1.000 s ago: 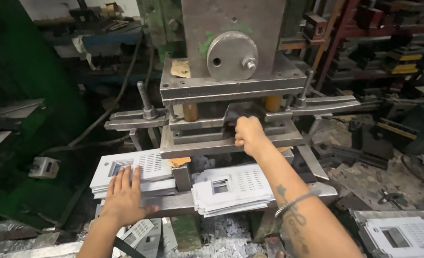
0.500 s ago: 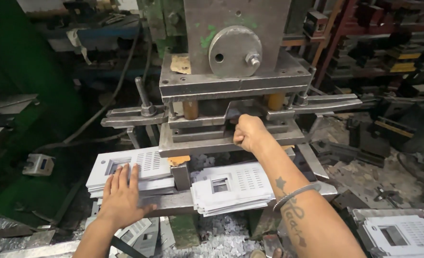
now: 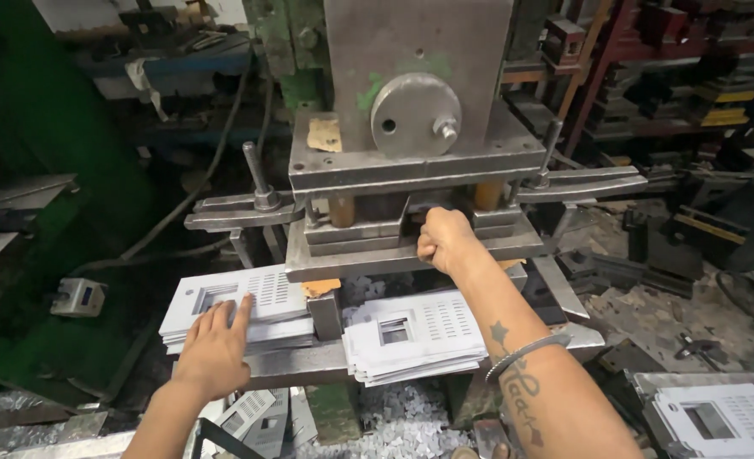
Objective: Stamping metal plates using an industrial press machine by placing them into the die and removing them after the press cycles.
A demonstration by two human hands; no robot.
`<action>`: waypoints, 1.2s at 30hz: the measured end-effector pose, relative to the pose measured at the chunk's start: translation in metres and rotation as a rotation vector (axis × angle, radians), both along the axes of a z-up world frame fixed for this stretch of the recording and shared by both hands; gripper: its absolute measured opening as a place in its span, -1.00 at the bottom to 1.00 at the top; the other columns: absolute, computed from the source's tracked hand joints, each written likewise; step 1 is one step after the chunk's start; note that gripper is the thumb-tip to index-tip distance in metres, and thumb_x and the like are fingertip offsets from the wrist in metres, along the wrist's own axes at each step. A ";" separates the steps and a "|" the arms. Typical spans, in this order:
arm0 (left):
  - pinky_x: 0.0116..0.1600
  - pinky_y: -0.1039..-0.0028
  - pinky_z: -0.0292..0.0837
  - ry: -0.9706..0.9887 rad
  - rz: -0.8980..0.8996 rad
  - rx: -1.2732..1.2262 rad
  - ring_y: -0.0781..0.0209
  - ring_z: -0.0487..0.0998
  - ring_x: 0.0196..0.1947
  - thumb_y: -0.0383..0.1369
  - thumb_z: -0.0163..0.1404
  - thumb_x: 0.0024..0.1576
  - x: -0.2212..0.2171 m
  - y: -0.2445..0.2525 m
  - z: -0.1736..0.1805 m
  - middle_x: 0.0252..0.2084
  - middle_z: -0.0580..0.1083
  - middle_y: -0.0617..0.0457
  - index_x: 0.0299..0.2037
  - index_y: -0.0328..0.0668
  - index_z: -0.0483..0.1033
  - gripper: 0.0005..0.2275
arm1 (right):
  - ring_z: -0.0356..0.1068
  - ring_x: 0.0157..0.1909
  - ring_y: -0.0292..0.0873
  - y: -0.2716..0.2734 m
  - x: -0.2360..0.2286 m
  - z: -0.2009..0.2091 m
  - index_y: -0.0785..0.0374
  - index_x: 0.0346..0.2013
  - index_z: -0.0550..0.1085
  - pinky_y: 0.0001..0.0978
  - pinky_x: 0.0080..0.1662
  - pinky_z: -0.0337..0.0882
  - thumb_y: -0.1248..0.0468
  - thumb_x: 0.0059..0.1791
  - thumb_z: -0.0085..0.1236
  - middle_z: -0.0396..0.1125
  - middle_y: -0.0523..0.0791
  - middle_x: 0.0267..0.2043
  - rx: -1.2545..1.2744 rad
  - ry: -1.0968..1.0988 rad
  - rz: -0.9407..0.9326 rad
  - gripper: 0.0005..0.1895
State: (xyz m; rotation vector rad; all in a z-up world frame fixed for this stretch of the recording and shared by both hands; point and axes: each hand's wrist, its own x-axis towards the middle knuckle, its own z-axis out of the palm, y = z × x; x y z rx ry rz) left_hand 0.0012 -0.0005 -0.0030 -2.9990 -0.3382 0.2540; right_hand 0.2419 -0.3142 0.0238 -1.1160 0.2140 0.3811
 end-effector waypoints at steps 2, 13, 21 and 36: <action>0.56 0.24 -0.19 0.003 -0.006 -0.003 -0.06 -0.09 0.54 -0.30 0.14 -0.02 0.000 0.003 -0.003 0.50 -0.03 -0.16 0.52 -0.02 -0.30 -0.04 | -0.18 -0.70 -0.30 0.000 -0.005 0.001 0.12 -0.61 0.06 -0.38 -0.60 -0.17 0.47 -0.06 -0.32 -0.13 -0.22 -0.69 -0.018 -0.002 -0.009 -0.74; 0.49 0.24 -0.02 -0.083 -0.082 -0.014 -0.13 0.09 0.46 -0.51 -0.04 0.00 0.021 0.029 -0.031 0.44 0.11 -0.23 0.49 -0.01 -0.13 -0.21 | -0.05 -0.65 -0.29 -0.003 -0.034 0.021 0.17 -0.51 0.17 -0.41 -0.56 0.00 0.39 -0.02 -0.18 -0.03 -0.19 -0.62 0.162 0.074 -0.109 -0.83; 0.25 0.29 0.46 0.135 -0.165 0.094 -0.03 0.55 0.14 -0.50 -0.08 0.10 0.028 0.028 0.037 0.19 0.46 -0.17 0.50 0.23 0.01 -0.29 | -0.03 -0.64 -0.35 -0.040 -0.196 -0.015 0.23 -0.44 0.30 -0.43 -0.56 0.03 0.26 0.03 0.08 0.00 -0.25 -0.62 0.203 -0.226 -0.197 -0.79; 0.00 0.41 0.58 0.267 0.058 -0.646 0.22 0.74 -0.18 -0.35 0.29 -0.05 -0.044 -0.021 0.125 -0.16 0.70 -0.03 -0.03 -0.11 0.57 -0.64 | -0.05 -0.76 -0.33 -0.041 -0.245 -0.169 0.36 -0.32 0.56 -0.42 -0.64 -0.02 0.06 0.02 0.17 -0.02 -0.24 -0.77 -0.184 0.050 0.096 -0.64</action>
